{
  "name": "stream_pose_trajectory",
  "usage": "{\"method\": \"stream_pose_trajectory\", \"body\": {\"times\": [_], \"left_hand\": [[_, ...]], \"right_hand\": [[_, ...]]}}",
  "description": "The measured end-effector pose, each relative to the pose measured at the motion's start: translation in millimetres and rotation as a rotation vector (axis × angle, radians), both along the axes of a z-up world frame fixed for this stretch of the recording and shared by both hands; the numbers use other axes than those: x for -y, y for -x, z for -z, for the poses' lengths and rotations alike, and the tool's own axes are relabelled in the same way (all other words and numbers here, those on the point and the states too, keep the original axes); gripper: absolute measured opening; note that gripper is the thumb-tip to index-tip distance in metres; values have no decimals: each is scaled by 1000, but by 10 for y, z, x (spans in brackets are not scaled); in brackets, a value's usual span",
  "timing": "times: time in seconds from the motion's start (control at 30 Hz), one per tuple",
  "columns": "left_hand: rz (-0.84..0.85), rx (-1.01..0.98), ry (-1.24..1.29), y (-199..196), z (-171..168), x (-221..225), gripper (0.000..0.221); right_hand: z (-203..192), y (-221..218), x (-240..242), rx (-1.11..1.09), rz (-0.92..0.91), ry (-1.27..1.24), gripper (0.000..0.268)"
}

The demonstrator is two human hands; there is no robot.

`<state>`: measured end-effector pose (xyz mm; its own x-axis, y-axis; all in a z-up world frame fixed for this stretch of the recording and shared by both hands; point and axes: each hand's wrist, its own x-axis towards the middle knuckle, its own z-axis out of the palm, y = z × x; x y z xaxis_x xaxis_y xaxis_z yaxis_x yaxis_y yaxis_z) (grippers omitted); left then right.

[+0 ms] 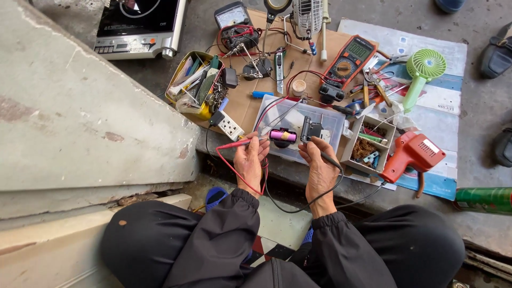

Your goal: Using a digital multimeter to measure the voltage of a battery and inspecting electronic components.

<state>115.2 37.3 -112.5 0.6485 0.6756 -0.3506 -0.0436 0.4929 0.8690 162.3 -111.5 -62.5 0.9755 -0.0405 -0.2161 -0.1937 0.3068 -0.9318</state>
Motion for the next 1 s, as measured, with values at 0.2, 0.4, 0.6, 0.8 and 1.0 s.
{"method": "stream_pose_trajectory", "body": {"times": [0.2,0.4,0.6,0.8,1.0], "left_hand": [[-16,-138,-214,-112,-35,44,32],[-25,-176,-261,-199,-125,111,33],[-20,-164,-270,-226,-134,114,29],[-31,-163,-226,-237,-129,163,28],[-43,-159,-165,-223,-195,148,30]], "right_hand": [[-6,-48,-92,6,2,33,33],[81,-79,-147,-21,25,64,26],[178,-104,-208,-9,34,102,21],[128,-116,-232,-41,37,100,18],[108,-108,-241,-60,24,102,18]]}}
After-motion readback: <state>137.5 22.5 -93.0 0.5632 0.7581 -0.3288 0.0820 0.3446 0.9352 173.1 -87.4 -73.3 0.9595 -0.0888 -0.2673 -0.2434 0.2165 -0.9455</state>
